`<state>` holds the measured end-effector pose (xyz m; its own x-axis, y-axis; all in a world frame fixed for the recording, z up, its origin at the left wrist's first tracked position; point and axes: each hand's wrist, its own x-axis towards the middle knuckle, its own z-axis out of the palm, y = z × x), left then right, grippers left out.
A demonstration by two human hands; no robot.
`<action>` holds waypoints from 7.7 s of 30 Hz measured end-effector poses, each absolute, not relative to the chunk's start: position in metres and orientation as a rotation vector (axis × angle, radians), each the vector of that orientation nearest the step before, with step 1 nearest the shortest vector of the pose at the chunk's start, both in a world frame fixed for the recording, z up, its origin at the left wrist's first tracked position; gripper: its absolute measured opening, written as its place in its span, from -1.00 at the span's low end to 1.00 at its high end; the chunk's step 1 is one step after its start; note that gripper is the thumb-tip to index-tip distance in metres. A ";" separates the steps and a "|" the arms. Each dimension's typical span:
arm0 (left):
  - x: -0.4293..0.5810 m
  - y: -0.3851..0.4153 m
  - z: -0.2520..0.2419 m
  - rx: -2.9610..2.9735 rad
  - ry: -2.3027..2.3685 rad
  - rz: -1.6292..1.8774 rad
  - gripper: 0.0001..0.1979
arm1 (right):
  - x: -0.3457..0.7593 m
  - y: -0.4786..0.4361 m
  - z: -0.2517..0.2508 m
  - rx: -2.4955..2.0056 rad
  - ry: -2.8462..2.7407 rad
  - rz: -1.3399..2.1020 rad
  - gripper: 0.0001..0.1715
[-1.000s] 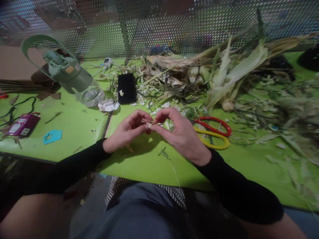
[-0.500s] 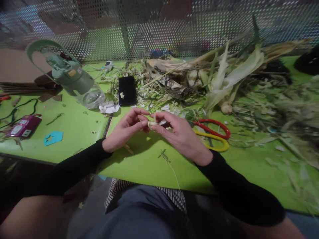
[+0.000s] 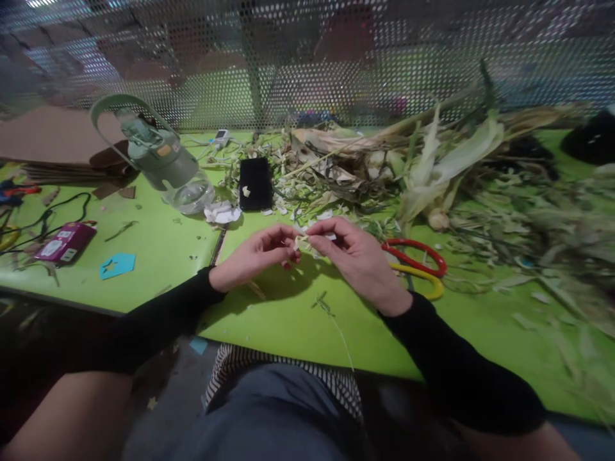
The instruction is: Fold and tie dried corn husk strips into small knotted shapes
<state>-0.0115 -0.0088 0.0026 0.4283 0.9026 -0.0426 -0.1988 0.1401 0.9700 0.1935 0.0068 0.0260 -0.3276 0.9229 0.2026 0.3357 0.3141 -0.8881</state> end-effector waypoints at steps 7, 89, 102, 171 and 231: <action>-0.011 -0.007 -0.005 1.200 0.689 0.903 -0.69 | 0.191 0.006 0.024 -1.099 -1.690 1.126 -0.65; -0.021 -0.016 0.032 1.128 0.740 0.565 -0.45 | 0.177 -0.015 0.022 -1.152 -1.688 0.864 -0.63; 0.000 -0.019 0.017 1.195 0.752 0.881 -0.56 | 0.175 -0.021 0.016 -1.164 -1.778 0.883 -0.57; -0.006 -0.015 0.010 1.222 0.880 0.925 -0.69 | 0.187 -0.002 0.027 -1.104 -1.912 0.926 -0.78; -0.002 -0.022 0.015 1.269 0.814 1.034 -0.57 | 0.186 -0.004 0.026 -1.113 -1.852 0.937 -0.56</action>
